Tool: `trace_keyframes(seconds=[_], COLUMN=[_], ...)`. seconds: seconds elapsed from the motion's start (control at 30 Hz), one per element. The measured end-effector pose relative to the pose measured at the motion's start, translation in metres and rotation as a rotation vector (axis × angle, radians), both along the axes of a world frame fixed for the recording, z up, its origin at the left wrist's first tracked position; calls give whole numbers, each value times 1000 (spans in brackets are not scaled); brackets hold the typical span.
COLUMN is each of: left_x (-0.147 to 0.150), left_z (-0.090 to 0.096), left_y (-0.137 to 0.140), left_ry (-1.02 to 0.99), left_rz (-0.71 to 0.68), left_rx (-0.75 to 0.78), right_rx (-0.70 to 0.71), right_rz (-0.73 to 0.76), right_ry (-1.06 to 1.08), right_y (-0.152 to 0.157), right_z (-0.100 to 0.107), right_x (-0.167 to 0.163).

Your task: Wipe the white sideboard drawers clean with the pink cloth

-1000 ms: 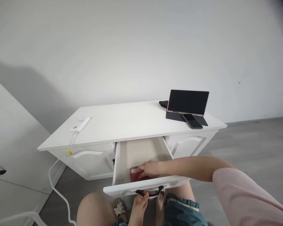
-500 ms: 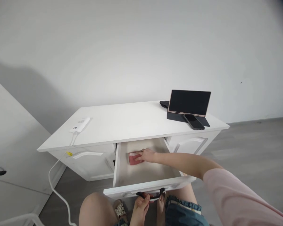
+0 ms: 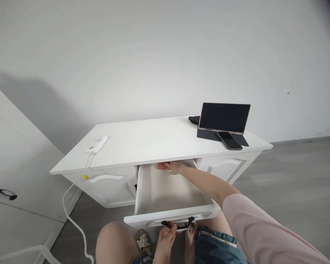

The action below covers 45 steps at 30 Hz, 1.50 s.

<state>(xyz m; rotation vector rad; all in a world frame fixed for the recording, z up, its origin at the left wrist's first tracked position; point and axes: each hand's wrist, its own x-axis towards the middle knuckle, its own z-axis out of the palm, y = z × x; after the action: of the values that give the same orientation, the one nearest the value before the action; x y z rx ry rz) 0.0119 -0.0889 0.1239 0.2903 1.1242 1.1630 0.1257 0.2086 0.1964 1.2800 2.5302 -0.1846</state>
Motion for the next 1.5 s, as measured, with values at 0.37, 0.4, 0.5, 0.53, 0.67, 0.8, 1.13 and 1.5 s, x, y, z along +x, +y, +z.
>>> trace_keyframes(seconds=[0.37,0.4,0.5,0.53,0.67,0.8,1.13,1.5], left_x=[3,3,4,4,3,1,-1,1], left_z=[7,8,9,8,5,1,7,15], left_y=[1,1,2,2,2,0,3,0], left_ry=[53,47,44,47,54,33,37,28], left_rz=[-24,-13,1,-2,-26,-40,-49,-19], left_rx=[7,0,-23,-26,-45,-15,-45,8], right_rx=[8,6,-14,-27,-142,-340,-251,7], right_rz=[155,178,265,298,399,322,268,20], right_ry=[-9,-10,-9,-7,-17,17,-170,-76], right_y=[-24,-32,-58,-68,-99,-116,-105,-39], right_z=[7,7,7,8,13,15,8,2], right_x=[20,24,35,39,51,57,68,50])
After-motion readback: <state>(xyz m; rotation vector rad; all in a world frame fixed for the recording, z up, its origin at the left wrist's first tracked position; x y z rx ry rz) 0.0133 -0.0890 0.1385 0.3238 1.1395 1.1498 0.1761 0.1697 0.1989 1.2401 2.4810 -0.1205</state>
